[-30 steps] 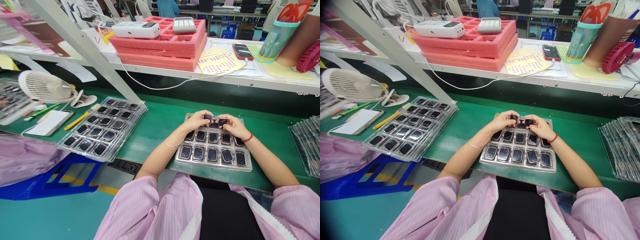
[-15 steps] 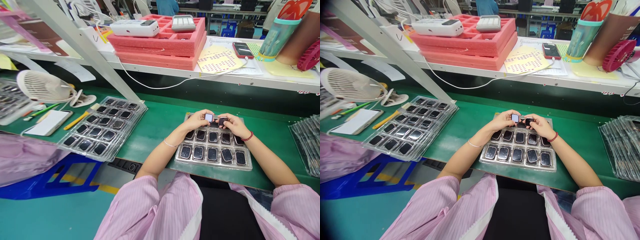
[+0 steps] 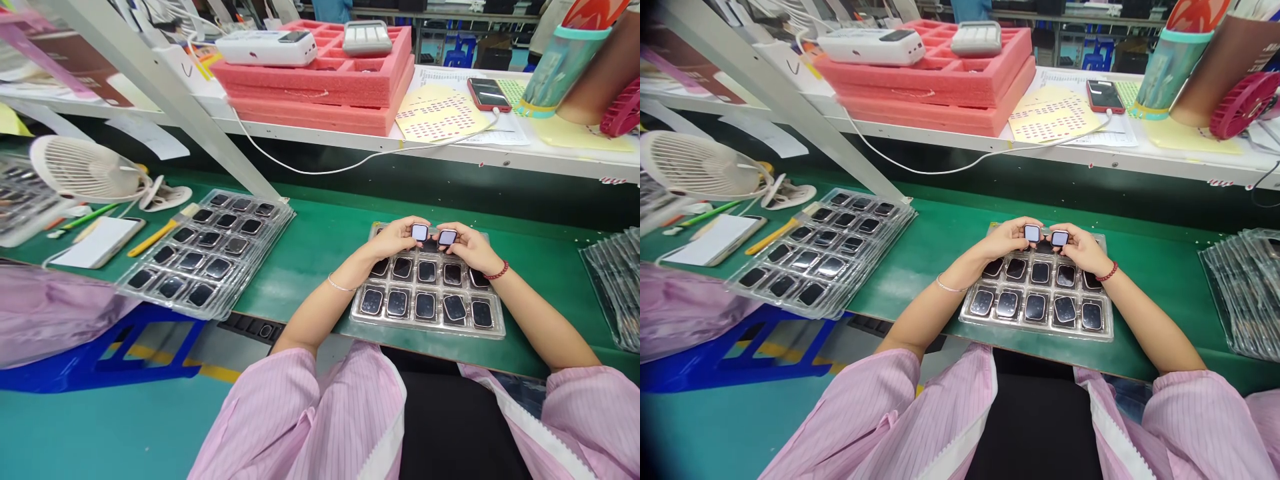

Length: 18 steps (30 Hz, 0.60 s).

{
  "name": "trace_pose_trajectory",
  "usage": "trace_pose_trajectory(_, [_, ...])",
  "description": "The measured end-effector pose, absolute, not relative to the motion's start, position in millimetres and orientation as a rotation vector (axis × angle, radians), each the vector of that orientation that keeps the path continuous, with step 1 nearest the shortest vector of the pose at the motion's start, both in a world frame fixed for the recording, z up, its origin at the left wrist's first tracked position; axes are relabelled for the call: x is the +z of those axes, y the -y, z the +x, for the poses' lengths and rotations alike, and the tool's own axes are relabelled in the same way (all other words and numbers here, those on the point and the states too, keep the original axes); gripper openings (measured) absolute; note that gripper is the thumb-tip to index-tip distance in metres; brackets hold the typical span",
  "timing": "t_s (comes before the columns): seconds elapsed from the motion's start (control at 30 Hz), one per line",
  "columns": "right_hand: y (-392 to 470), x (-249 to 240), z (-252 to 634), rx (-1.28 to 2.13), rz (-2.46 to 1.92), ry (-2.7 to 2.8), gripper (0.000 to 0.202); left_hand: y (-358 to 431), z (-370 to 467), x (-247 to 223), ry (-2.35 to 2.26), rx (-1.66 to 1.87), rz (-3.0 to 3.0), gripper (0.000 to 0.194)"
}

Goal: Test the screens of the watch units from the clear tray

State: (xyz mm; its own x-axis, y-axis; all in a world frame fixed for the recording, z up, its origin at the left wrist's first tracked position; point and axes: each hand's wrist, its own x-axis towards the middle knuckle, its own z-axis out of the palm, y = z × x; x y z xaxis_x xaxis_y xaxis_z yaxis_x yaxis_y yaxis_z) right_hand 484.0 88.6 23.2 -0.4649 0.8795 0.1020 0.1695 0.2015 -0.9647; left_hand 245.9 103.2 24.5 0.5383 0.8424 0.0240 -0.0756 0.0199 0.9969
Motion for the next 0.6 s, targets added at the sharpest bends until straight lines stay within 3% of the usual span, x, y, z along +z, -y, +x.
trace_pose_trajectory(0.2, [-88.3,23.5,482.9,1.293,-0.961,1.786,0.045,-103.8,245.1,23.4,-0.707,0.821,1.350,0.065])
trace_pose_trajectory(0.4, [-87.1,24.0,482.5,1.296,-1.004,1.788,0.034,-103.7,246.2,22.0,-0.767,0.812,1.356,0.050])
trace_pose_trajectory(0.6, [-87.5,22.2,482.8,1.315,-0.983,1.779,0.034,-102.8,246.6,23.4,-0.764,0.816,1.365,0.052])
